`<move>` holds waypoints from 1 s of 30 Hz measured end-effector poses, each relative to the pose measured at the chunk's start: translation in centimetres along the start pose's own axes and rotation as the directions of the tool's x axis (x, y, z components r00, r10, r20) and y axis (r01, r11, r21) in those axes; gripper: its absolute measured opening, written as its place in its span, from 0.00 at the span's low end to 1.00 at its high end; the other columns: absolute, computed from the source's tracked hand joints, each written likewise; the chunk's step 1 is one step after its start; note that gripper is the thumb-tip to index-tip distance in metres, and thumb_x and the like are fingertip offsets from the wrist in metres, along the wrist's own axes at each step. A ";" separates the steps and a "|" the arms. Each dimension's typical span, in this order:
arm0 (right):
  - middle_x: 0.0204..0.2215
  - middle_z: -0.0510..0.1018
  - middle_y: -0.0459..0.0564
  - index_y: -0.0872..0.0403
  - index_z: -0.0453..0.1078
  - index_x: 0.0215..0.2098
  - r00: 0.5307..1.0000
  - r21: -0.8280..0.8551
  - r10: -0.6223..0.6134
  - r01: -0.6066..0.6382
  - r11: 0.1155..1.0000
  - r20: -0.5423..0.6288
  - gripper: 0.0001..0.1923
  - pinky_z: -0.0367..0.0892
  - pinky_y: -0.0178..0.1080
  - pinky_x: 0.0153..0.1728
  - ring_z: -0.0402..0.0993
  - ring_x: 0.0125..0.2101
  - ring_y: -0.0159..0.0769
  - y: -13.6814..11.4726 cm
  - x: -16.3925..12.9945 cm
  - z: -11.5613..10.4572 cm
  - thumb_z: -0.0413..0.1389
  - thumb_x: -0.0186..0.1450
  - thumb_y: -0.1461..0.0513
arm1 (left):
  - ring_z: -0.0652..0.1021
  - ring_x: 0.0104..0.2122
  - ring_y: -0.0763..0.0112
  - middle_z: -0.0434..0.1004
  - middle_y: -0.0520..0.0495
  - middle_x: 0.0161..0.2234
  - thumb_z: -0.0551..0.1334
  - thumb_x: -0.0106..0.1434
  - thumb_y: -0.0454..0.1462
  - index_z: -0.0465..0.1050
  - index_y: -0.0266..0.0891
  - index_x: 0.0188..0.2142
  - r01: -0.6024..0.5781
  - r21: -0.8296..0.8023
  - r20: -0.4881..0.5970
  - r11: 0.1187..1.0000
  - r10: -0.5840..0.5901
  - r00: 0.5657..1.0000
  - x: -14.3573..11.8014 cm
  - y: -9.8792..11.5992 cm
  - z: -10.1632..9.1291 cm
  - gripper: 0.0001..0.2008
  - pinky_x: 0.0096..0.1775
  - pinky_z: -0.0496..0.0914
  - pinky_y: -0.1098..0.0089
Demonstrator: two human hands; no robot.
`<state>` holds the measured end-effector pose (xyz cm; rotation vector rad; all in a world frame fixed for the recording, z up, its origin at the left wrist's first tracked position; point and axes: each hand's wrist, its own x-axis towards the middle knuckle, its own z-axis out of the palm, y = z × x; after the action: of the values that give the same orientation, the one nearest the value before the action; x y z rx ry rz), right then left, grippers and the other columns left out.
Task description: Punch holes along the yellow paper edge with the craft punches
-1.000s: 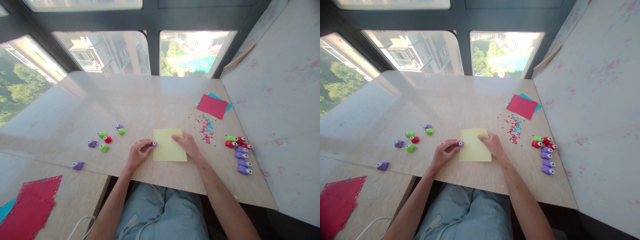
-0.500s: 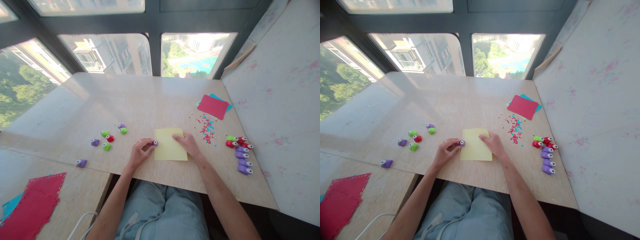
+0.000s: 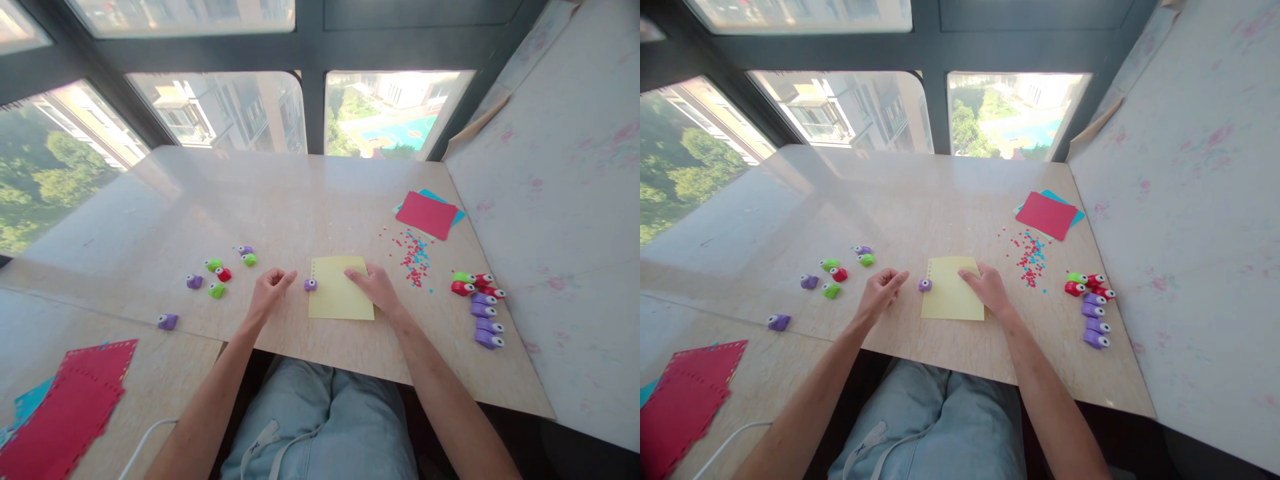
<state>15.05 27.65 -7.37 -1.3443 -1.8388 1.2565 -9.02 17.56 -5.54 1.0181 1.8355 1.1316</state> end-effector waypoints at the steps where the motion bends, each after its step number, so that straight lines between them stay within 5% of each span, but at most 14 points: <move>1: 0.30 0.82 0.55 0.57 0.77 0.37 1.000 -0.001 -0.001 0.001 1.000 0.001 0.20 0.68 0.36 0.23 0.78 0.28 0.41 0.0 0.0 0.0 0.57 0.61 0.49 | 0.64 0.15 0.78 0.63 0.55 0.16 0.64 0.57 0.55 0.65 0.39 0.21 0.069 0.035 0.069 0.997 -0.071 0.995 0.2 0.4 -0.1 0.23 0.17 0.57 0.77; 5: 0.30 0.82 0.55 0.57 0.77 0.37 1.000 -0.009 -0.001 0.001 1.000 -0.008 0.19 0.68 0.36 0.24 0.78 0.28 0.41 -0.1 0.0 0.0 0.57 0.61 0.50 | 0.64 0.13 0.78 0.66 0.53 0.16 0.65 0.53 0.58 0.68 0.38 0.21 0.187 0.199 0.276 0.962 -0.238 0.931 1.1 1.3 0.0 0.25 0.15 0.55 0.76; 13: 0.29 0.82 0.55 0.58 0.77 0.36 1.000 -0.027 -0.006 0.006 1.000 -0.012 0.20 0.67 0.35 0.24 0.78 0.28 0.41 0.1 0.0 0.1 0.56 0.61 0.49 | 0.63 0.12 0.78 0.66 0.52 0.15 0.63 0.54 0.60 0.68 0.37 0.21 0.250 0.335 0.339 0.908 -0.364 0.867 2.1 2.4 0.6 0.27 0.14 0.53 0.76; 30: 0.30 0.82 0.55 0.58 0.77 0.37 1.000 -0.013 0.001 -0.001 1.000 -0.011 0.20 0.66 0.35 0.23 0.78 0.28 0.41 0.2 0.0 0.2 0.56 0.61 0.49 | 0.61 0.11 0.79 0.64 0.52 0.13 0.68 0.51 0.55 0.67 0.38 0.18 0.269 0.254 0.351 0.929 -0.348 0.870 2.1 2.1 0.8 0.24 0.13 0.51 0.76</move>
<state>14.97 27.60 -7.63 -1.3564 -1.8419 1.2373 -8.66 20.31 -4.28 0.9340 1.7235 0.5144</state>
